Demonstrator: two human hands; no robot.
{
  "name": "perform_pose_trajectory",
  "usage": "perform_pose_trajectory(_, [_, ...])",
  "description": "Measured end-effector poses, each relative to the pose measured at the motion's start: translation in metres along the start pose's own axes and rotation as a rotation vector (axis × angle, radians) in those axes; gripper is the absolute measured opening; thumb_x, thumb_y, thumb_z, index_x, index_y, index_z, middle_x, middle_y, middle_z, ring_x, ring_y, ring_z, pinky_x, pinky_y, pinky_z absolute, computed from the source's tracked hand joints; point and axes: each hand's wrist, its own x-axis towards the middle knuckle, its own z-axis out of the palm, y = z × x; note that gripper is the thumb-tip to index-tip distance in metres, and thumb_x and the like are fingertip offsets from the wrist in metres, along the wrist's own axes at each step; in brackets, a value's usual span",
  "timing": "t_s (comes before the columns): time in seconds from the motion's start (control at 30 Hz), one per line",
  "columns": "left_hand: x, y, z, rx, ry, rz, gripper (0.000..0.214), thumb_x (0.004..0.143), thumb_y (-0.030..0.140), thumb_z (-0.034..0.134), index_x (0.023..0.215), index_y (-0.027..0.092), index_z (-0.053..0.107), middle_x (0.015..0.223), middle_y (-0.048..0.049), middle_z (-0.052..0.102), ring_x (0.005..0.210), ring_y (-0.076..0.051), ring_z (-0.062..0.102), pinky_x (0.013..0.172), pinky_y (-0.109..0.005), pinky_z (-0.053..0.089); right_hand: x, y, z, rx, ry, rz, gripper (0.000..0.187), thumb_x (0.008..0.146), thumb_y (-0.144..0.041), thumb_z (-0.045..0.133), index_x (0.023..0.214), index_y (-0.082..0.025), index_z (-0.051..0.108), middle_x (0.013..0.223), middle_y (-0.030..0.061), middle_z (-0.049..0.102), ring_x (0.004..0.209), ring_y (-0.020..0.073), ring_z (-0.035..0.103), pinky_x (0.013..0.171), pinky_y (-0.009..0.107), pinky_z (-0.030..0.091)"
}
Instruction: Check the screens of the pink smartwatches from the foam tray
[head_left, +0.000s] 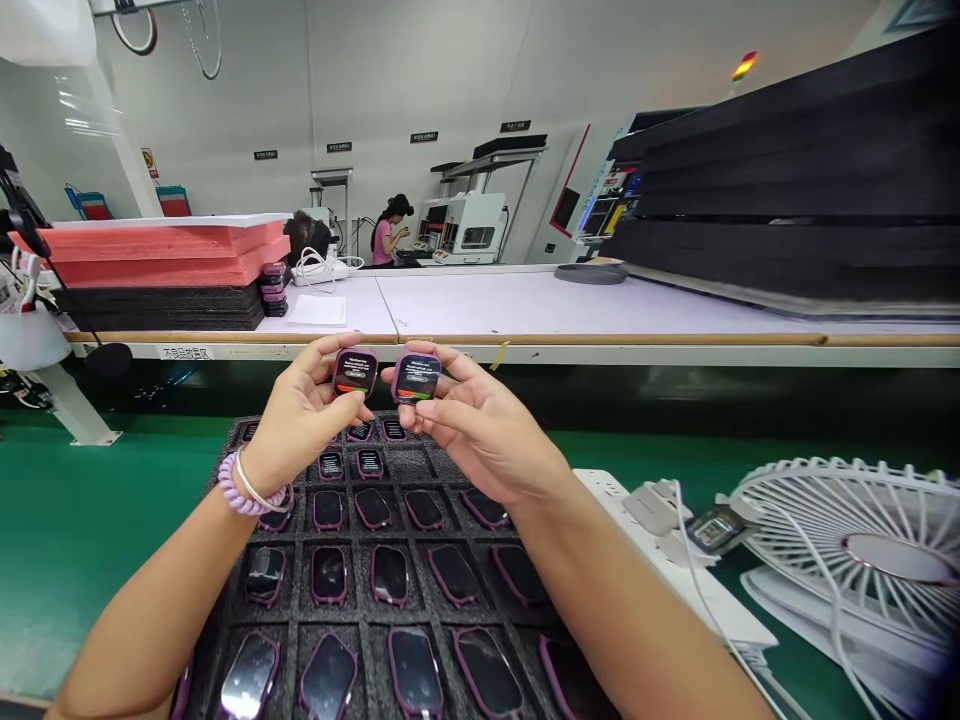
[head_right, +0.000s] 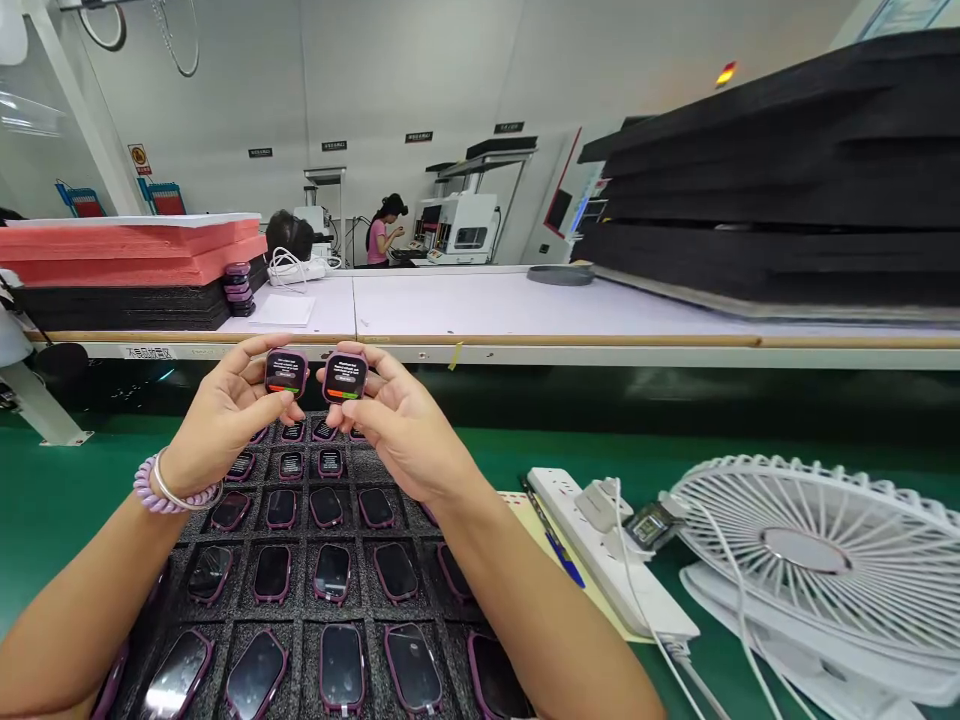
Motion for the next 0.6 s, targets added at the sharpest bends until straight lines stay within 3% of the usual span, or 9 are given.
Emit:
perform_pose_trajectory(0.27, [-0.0015,-0.005,0.0047,-0.047,-0.025,-0.064,0.056,0.079,0.015,0.067,0.133,0.015,0.055,0.107,-0.0055,0.07,0.07,-0.013,0.076,0.068,-0.02,0.065,0.0033,0.0044,0.0009,-0.042,0.021,-0.019,0.048,0.076,-0.021,0.08,0.119,-0.02,0.06,0.085,-0.001,0.064,0.065,0.0127,0.06,0.062,0.024,0.05])
perform_pose_trajectory(0.6, [-0.0019,-0.0039,0.0087,-0.087,-0.006,-0.11,0.045,0.082,0.019,0.066,0.127,0.015,0.06,0.094,-0.0014,0.072,0.067,-0.014,0.076,0.065,-0.02,0.066,0.0062,0.0091,-0.0003,-0.045,0.056,-0.038,0.048,0.075,-0.027,0.087,0.115,-0.018,0.062,0.094,0.0007,0.064,0.059,0.0085,0.056,0.056,0.021,0.048])
